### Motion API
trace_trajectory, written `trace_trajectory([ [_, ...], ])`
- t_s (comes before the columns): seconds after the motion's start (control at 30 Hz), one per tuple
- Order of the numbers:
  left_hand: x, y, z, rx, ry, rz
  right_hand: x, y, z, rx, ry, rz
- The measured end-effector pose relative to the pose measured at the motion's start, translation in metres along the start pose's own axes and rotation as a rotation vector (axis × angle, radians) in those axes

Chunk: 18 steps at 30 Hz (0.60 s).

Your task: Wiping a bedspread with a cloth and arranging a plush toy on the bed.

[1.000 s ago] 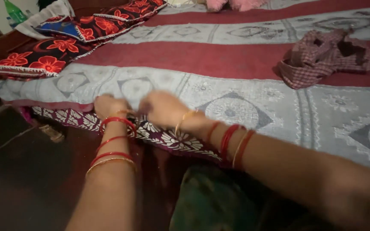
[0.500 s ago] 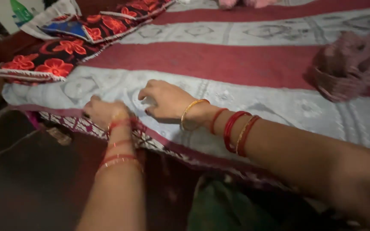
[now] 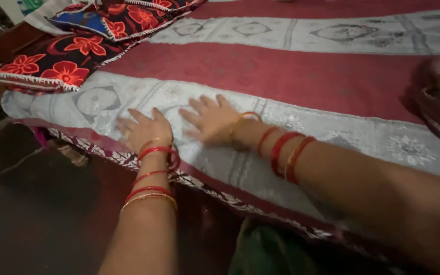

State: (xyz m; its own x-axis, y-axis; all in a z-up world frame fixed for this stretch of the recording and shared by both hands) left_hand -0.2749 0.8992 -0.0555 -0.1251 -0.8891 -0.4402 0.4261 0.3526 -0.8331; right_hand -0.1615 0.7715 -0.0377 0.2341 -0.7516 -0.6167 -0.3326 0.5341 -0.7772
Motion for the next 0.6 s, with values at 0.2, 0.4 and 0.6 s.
trace_trajectory([
  [0.2,-0.013,-0.008,0.031,-0.002,0.254,0.306,-0.003,-0.01,0.017,-0.164,0.097,-0.283],
  [0.4,0.003,-0.008,0.022,-0.202,-0.248,-0.273,0.009,-0.013,0.035,-0.043,0.15,-0.215],
  [0.6,0.0,-0.017,0.131,-0.082,0.304,-0.015,0.029,-0.125,0.052,-0.105,0.322,-0.255],
])
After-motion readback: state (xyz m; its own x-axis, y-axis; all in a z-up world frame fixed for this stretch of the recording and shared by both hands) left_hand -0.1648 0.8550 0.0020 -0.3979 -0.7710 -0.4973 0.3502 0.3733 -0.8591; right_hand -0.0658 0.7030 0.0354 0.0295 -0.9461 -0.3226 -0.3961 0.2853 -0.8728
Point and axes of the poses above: each hand's wrist, its own x-axis away from the middle knuckle, its own y-axis out of the palm, z = x × y, the point moved 10 cm from there along -x, towards the middle knuckle, and after that the axes turned 11 degrees about -x, right-handed, at the moved point
